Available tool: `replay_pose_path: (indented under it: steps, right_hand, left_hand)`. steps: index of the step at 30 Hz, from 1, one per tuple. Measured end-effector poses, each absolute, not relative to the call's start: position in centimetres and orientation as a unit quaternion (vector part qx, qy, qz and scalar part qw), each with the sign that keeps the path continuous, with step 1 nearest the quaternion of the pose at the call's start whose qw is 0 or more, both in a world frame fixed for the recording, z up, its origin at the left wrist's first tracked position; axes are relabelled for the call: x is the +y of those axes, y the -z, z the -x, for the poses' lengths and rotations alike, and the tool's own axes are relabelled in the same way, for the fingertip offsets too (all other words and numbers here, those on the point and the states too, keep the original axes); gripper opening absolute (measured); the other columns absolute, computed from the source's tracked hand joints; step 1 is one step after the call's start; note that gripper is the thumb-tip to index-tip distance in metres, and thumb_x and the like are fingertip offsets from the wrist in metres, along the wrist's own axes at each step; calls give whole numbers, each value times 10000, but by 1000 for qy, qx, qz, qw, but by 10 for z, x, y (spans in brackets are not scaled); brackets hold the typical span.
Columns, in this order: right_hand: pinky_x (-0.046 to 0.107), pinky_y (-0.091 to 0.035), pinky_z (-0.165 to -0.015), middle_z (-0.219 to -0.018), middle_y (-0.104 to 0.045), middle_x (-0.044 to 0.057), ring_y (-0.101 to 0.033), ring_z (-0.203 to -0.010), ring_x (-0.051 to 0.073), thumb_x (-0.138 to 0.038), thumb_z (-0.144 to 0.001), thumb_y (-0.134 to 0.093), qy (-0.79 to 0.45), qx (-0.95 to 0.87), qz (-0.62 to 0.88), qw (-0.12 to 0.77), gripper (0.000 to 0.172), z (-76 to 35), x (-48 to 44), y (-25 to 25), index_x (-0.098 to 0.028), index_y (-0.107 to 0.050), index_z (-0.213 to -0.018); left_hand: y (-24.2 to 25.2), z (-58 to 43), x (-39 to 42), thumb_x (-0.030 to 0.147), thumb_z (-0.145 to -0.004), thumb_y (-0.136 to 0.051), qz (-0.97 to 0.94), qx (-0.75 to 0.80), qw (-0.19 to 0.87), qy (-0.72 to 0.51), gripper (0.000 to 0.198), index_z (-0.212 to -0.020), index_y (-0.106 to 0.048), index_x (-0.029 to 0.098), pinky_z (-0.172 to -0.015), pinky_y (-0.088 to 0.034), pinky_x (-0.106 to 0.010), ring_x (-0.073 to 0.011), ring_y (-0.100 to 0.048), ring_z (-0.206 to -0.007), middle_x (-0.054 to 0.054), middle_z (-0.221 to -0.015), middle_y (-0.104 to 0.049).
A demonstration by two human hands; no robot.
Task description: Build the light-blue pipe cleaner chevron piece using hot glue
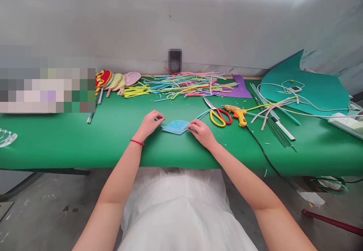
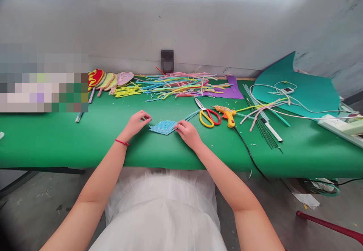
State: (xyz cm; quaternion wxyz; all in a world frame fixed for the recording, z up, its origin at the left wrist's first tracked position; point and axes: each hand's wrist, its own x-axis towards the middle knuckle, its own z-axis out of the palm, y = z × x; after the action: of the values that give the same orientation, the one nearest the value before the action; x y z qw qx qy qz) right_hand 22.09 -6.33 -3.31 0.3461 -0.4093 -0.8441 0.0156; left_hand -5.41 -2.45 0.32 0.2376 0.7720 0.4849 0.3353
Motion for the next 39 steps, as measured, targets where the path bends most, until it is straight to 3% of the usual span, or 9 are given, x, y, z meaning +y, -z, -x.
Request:
replay_pose_path:
  steps: [9,17,39]
  right_hand:
    - [369,-488,-813,-1055,-694,78,-629,-975,202,-254,-953,-458,3,-865,370,340,197,-190,-79,30,-215,-651,-946]
    - [431,-481,-1033,-1274,-620,63,-542,-1236,214,-199,-937,-487,-46,-891,328,311,300,-188,-78,31,-251,-634,-1193]
    - [403,-483,-1056,-1265,-621,70,-562,-1214,207,-212,-966,-422,-38,-912,310,267,315,-186,-80,33,-202,-655,-1180]
  left_hand:
    - [4,62,-53,386,-832,-556,-778,477,275,-302,218,-920,-666,219,-865,-463,-325,-186,-576,-930,-46,-979,-596]
    - [6,68,-50,360,-822,-564,-774,488,280,-292,209,-926,-681,223,-899,-451,-355,-209,-584,-957,-56,-1005,-601]
    - [11,67,-49,300,-829,-544,-798,476,252,-270,184,-906,-696,230,-887,-453,-356,-216,-588,-951,-58,-984,-607]
